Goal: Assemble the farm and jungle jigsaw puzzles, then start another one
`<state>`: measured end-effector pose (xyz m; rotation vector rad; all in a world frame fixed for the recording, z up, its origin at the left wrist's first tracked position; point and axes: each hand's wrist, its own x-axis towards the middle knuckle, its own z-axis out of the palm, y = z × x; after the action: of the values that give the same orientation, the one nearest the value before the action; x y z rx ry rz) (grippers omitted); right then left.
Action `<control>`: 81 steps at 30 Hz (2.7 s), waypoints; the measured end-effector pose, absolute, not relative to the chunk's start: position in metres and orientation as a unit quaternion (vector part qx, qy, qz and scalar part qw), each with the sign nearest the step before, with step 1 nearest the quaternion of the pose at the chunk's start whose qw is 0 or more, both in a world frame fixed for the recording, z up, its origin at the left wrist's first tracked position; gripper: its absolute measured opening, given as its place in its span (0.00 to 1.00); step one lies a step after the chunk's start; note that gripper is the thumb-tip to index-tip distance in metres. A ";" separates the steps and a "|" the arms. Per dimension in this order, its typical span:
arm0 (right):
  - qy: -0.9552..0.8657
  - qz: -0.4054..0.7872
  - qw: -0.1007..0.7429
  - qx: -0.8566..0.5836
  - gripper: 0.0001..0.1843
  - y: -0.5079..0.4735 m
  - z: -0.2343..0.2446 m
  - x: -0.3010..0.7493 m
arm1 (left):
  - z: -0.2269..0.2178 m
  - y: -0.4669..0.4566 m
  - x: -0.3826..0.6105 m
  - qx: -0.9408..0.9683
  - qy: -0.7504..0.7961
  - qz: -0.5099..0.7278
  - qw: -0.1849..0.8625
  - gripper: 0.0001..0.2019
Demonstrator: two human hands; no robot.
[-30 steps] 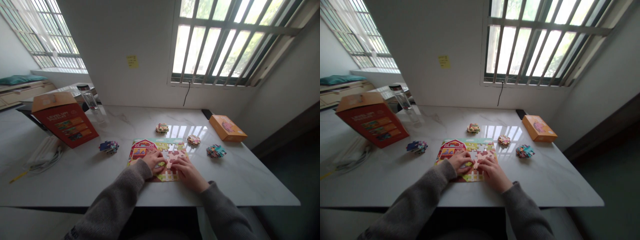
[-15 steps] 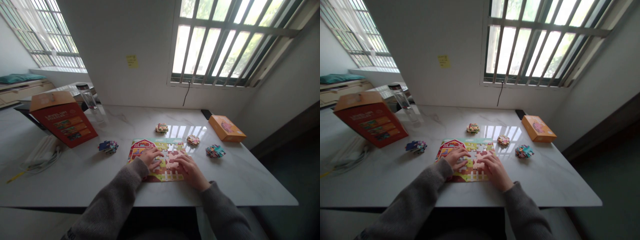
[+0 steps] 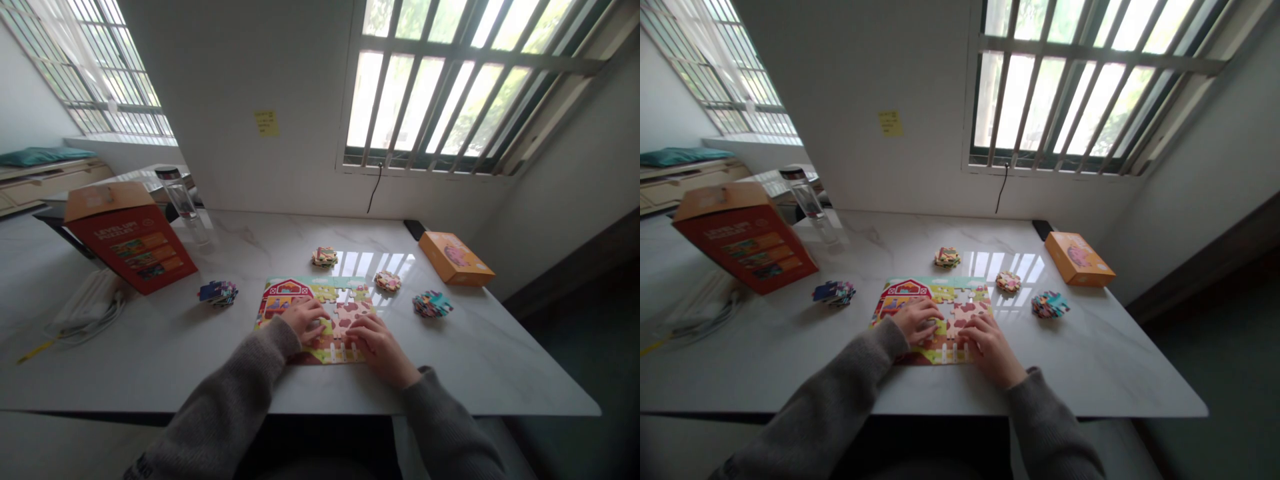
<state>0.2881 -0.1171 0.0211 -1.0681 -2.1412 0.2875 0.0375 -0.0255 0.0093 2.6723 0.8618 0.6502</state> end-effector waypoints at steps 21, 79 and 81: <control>-0.676 -0.135 0.148 -0.709 0.17 -0.032 0.044 0.373 | 0.007 -0.031 0.046 0.901 0.306 0.282 0.125 0.09; -0.869 0.047 0.258 -0.420 0.12 -0.041 0.006 0.275 | 0.006 -0.020 0.036 0.881 0.416 0.211 0.085 0.10; -0.868 0.043 0.257 -0.423 0.12 -0.041 0.005 0.274 | 0.004 -0.019 0.035 0.885 0.409 0.205 0.084 0.11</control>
<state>0.2735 -0.0415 0.0054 -1.1476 -2.3544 0.1174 0.0350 -0.0190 0.0044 2.6418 1.2190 0.6124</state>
